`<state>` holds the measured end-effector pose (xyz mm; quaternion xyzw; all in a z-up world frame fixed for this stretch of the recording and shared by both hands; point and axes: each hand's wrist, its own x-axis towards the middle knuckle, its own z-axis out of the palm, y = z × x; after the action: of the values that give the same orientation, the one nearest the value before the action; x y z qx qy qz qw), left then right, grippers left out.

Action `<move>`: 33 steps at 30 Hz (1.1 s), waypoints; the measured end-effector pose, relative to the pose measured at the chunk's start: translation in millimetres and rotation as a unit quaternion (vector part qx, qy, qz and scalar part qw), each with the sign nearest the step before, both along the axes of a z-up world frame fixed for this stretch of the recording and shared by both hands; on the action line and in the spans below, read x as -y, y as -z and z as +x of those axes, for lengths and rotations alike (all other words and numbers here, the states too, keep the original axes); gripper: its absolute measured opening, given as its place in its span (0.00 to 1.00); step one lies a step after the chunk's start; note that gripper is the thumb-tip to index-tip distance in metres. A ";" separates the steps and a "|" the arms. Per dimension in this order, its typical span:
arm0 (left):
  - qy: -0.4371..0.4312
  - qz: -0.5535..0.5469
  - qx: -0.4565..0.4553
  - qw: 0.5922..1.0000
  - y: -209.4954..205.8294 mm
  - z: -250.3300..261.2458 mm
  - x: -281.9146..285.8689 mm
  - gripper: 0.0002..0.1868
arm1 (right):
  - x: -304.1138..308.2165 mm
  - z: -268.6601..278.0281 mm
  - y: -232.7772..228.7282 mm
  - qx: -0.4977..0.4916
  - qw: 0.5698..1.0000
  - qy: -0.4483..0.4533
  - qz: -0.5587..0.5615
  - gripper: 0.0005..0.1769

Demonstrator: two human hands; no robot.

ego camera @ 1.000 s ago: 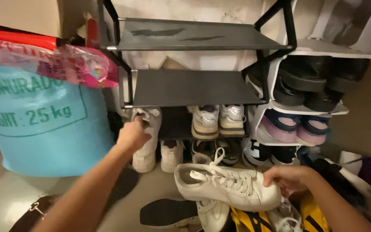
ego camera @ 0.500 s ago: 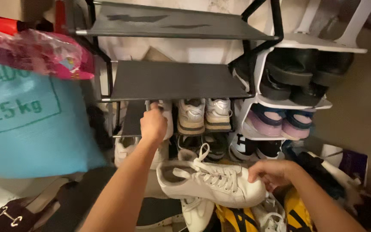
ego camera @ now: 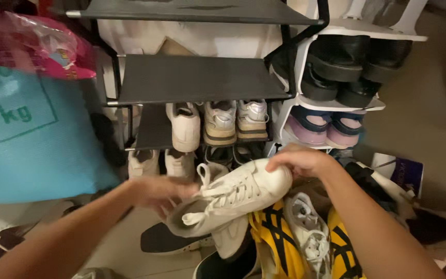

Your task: The person organizes a collection of shoes by picking them up from the floor and placing them onto a multi-tiered shoe rack. They handle various types of footwear, including sneakers, sandals, and slippers, arranging them neatly on the shelves.

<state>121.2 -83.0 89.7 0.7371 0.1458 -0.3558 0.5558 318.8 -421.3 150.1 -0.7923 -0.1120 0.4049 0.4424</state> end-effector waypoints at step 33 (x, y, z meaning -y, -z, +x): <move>-0.362 0.049 0.061 0.929 -92.4 -30.4 -169.7 0.30 | -42.6 -13.9 26.1 0.128 0.986 0.012 -0.109 0.22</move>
<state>90.8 86.7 182.1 0.6806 0.3857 -0.0767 0.6182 304.8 -378.8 124.0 -0.8824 -0.1137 0.3044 0.3404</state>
